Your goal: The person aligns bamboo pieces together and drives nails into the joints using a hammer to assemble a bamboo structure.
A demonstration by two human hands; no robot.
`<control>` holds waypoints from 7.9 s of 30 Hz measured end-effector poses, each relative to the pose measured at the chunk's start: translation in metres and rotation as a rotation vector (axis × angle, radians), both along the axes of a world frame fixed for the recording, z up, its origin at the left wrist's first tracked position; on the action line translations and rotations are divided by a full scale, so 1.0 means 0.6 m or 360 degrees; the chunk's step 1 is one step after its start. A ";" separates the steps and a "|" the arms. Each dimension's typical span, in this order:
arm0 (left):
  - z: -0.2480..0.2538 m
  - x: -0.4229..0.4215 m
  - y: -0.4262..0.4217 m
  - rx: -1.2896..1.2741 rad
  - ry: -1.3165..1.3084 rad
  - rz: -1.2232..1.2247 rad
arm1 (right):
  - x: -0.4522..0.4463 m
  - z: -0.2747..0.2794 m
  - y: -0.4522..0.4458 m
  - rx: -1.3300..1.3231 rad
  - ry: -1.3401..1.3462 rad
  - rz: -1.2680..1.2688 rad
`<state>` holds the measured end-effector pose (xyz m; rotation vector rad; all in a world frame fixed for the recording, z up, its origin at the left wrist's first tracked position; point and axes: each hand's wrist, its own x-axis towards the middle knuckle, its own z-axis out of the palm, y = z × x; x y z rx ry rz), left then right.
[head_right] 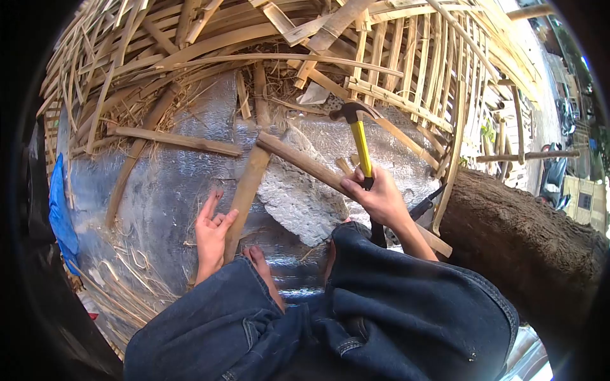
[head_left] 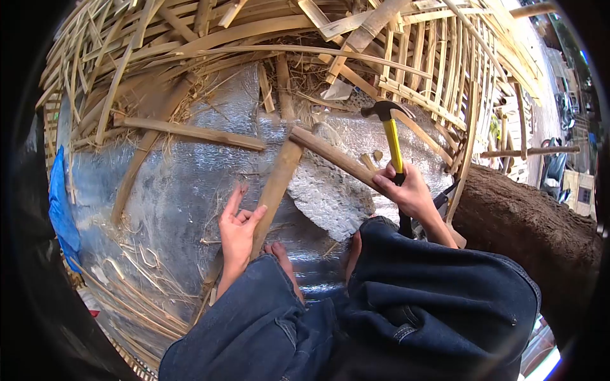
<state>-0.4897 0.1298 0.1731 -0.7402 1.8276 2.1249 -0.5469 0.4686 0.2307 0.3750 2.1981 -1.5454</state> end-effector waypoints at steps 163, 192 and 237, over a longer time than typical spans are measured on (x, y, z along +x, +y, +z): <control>-0.004 -0.147 0.124 -0.0905 0.1419 -0.0745 | 0.017 -0.019 0.049 0.0583 -0.0285 0.0185; -0.002 -0.158 0.114 -0.0998 0.1520 -0.0778 | 0.018 -0.020 0.049 0.0600 -0.0247 0.0208; -0.012 -0.147 0.114 -0.1079 0.1517 -0.0640 | 0.041 0.082 -0.059 0.0757 0.0401 0.0835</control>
